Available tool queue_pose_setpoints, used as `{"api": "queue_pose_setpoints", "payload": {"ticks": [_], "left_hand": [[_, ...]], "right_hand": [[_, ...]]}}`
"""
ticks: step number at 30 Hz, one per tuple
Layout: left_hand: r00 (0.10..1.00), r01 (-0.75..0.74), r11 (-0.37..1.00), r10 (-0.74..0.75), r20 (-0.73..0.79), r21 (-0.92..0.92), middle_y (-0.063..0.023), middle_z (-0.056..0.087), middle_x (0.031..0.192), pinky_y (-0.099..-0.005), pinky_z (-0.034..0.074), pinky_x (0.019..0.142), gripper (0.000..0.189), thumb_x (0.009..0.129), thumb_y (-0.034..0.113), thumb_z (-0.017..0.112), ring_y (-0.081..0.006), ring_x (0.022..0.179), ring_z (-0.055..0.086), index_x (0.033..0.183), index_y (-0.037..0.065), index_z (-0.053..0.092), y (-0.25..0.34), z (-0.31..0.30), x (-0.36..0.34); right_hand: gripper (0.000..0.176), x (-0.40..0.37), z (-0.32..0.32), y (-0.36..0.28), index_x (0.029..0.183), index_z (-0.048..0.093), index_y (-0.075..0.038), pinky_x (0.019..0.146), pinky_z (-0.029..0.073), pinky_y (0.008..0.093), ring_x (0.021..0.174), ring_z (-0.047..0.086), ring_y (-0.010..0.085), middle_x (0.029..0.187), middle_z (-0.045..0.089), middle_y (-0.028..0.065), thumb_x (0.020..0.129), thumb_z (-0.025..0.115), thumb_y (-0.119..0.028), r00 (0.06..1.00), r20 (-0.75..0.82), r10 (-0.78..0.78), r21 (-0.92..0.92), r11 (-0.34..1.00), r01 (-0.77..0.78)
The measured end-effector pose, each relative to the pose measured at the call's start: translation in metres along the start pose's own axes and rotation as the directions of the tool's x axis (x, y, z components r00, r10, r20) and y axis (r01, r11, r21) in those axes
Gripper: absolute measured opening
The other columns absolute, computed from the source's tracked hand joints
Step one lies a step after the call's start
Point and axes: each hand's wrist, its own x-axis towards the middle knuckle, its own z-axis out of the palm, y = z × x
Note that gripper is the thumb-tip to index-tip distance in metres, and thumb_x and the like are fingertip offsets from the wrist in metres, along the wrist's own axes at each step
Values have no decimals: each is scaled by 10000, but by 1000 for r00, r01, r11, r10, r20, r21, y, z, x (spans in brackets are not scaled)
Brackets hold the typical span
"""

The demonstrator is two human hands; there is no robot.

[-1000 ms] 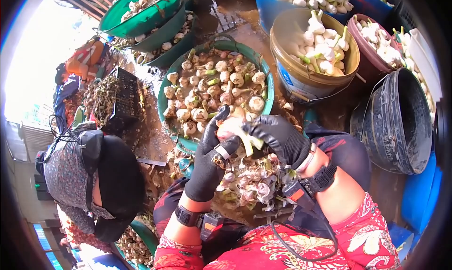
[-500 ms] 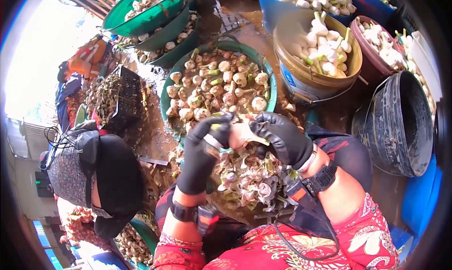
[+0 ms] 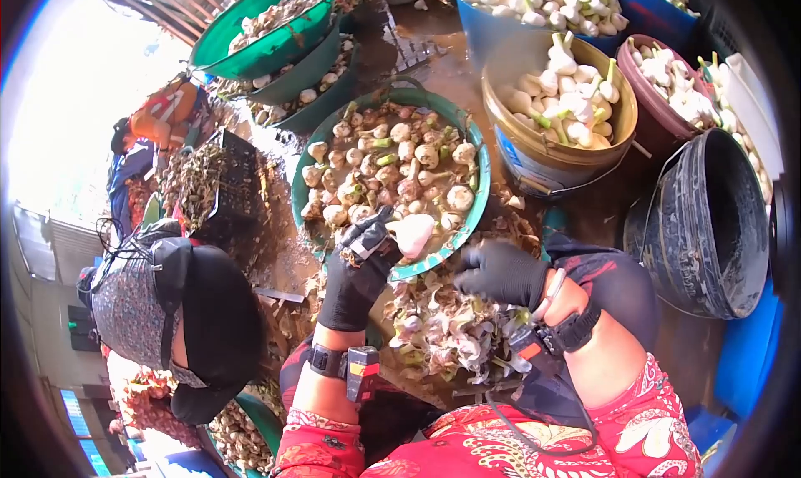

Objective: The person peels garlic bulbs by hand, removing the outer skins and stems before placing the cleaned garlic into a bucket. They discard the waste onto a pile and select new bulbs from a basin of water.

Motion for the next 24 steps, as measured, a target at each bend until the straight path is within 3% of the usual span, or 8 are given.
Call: {"api": "queue_pose_setpoints", "payload": {"ticks": [2,9,12,14,16,17,21,24], "left_hand": [[953,286,491,-238,189,-823,-174,594,1157,-382,486,937,434,878,111,564,-275,1051,599,1273,-42,474,-14,4,4],[932,361,322,-147,331,-875,-99,578,1155,-348,513,886,344,880,109,549,-209,1010,599,1210,17,513,16,46,3],[966,251,862,-196,167,-440,-78,583,1079,-321,526,817,269,875,102,559,-171,934,598,1130,18,534,4,55,-7],[912,389,398,-290,288,-831,-69,589,1063,-304,520,807,232,873,87,555,-157,927,594,1098,31,542,8,55,-15],[994,106,938,-97,44,-329,-65,603,1032,-303,520,804,241,875,92,551,-161,926,598,1111,41,544,14,68,-18],[911,327,263,-344,229,-908,-64,609,1023,-320,516,819,240,873,86,551,-173,928,600,1109,44,546,33,66,-15],[944,276,462,-295,147,-843,-65,609,1043,-324,508,841,249,865,93,565,-184,939,601,1110,49,547,26,68,-17],[898,312,149,-368,240,-938,-55,603,1006,-314,498,812,229,862,103,576,-174,881,593,1083,49,545,24,63,-12]], "right_hand": [[422,13,5,13,1091,617,-18,677,505,296,691,628,165,810,661,120,746,705,-245,968,-251,13,415,905,95],[152,9,5,8,950,602,-2,614,518,263,644,600,101,763,641,50,803,625,-29,891,-438,-115,776,453,440],[112,-5,-3,-2,964,581,-6,618,503,249,677,612,113,795,636,49,855,581,-37,919,-376,-116,816,430,388],[88,-3,-9,6,905,564,-3,633,496,269,649,591,140,743,609,64,899,521,-79,831,-529,-174,805,207,556],[98,-12,-25,8,878,557,-14,642,485,262,647,577,133,720,591,57,912,518,-97,796,-598,-91,791,90,605],[117,-20,-33,6,846,553,-14,610,470,246,620,557,116,706,579,32,910,539,-111,763,-637,-111,706,313,635],[45,-6,-25,20,821,581,-25,567,421,202,624,495,39,703,576,-16,832,595,-66,806,-587,-71,212,948,238],[82,-11,-15,21,836,598,-44,667,489,353,662,609,224,686,600,138,769,579,-87,794,-584,-168,268,883,384]]}}
